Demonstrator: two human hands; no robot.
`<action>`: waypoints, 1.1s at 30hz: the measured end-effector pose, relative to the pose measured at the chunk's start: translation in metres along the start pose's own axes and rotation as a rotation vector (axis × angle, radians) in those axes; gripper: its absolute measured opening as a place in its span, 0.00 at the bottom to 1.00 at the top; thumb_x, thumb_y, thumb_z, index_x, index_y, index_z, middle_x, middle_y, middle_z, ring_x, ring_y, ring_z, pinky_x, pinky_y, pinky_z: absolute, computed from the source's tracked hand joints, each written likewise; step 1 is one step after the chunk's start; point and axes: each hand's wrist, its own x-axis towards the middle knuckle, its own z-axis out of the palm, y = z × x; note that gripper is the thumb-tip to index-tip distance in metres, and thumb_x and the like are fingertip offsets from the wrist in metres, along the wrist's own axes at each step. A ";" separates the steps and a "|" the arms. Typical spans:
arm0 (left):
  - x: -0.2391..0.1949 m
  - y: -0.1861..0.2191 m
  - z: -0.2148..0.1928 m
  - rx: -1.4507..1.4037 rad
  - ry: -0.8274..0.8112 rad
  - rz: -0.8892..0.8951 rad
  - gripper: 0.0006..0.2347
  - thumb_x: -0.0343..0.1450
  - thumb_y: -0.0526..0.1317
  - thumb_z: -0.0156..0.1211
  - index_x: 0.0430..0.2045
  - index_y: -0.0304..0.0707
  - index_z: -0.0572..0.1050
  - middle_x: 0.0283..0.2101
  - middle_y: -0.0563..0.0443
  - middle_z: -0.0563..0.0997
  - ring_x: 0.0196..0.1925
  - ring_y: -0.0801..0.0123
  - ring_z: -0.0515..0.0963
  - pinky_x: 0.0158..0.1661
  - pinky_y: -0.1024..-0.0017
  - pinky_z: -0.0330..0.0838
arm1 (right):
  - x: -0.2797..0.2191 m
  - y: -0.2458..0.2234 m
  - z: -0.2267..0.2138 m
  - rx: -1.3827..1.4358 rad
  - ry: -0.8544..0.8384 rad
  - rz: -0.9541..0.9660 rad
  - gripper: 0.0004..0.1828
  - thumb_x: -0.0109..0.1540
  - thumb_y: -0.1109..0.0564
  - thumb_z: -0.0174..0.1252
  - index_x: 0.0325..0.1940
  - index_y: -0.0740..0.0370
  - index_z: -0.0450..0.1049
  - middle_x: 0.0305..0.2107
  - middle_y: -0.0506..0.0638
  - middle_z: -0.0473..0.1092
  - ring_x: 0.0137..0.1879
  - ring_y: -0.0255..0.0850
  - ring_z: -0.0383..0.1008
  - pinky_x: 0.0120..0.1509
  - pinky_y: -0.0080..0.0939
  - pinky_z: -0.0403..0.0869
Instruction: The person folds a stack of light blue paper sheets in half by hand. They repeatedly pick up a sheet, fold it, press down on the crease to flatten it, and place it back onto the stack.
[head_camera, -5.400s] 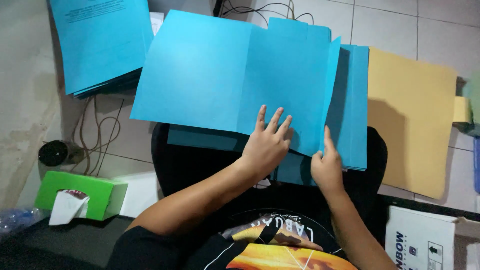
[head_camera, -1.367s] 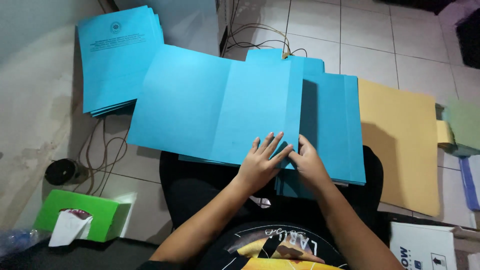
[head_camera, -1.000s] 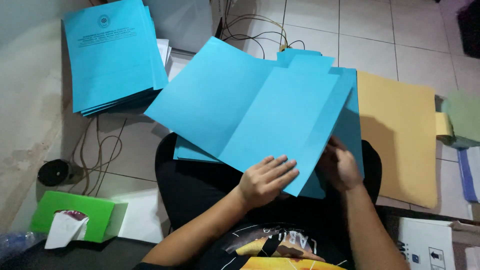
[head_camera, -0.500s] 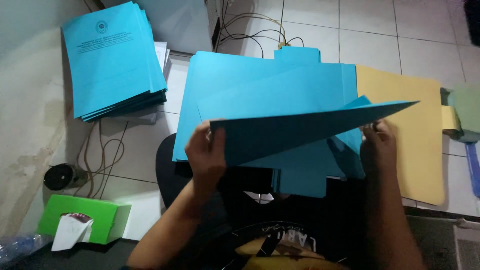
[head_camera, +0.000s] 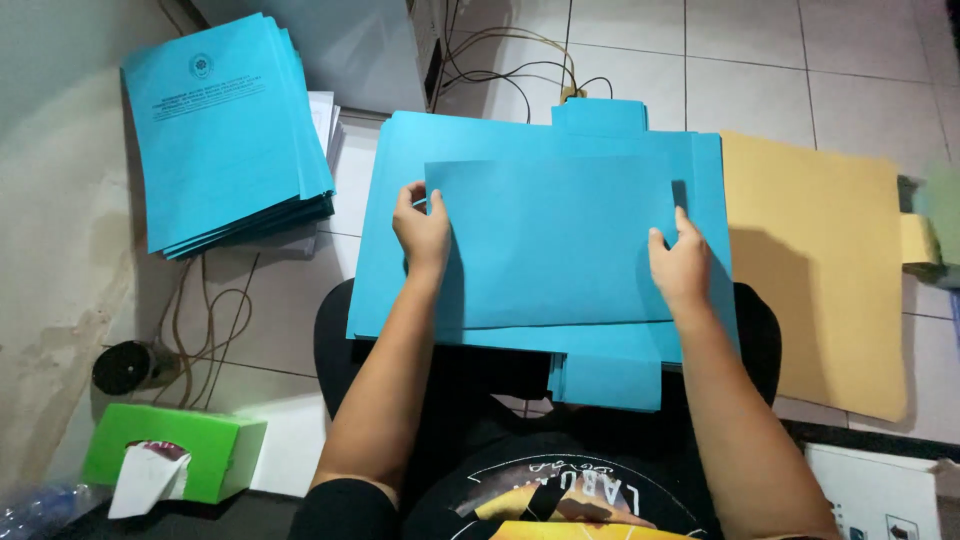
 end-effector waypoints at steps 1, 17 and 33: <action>-0.004 0.007 0.000 0.001 0.002 -0.002 0.08 0.72 0.33 0.60 0.43 0.36 0.76 0.40 0.45 0.82 0.39 0.58 0.85 0.39 0.64 0.80 | -0.001 -0.001 0.001 0.000 -0.002 -0.001 0.31 0.64 0.56 0.62 0.68 0.75 0.69 0.55 0.73 0.71 0.62 0.63 0.72 0.65 0.58 0.71; -0.062 0.070 0.032 0.853 -0.528 0.436 0.35 0.71 0.67 0.47 0.70 0.46 0.63 0.74 0.31 0.57 0.78 0.38 0.49 0.68 0.31 0.36 | -0.036 -0.052 -0.001 -0.450 0.002 -0.212 0.29 0.66 0.51 0.53 0.70 0.67 0.65 0.67 0.64 0.54 0.73 0.62 0.51 0.68 0.69 0.55; -0.027 0.051 0.047 0.841 -0.542 0.494 0.22 0.77 0.48 0.39 0.69 0.60 0.64 0.76 0.40 0.56 0.79 0.47 0.50 0.71 0.39 0.40 | 0.008 -0.140 0.099 -0.510 -0.472 -0.591 0.38 0.68 0.43 0.39 0.81 0.59 0.46 0.78 0.56 0.44 0.82 0.53 0.43 0.82 0.57 0.45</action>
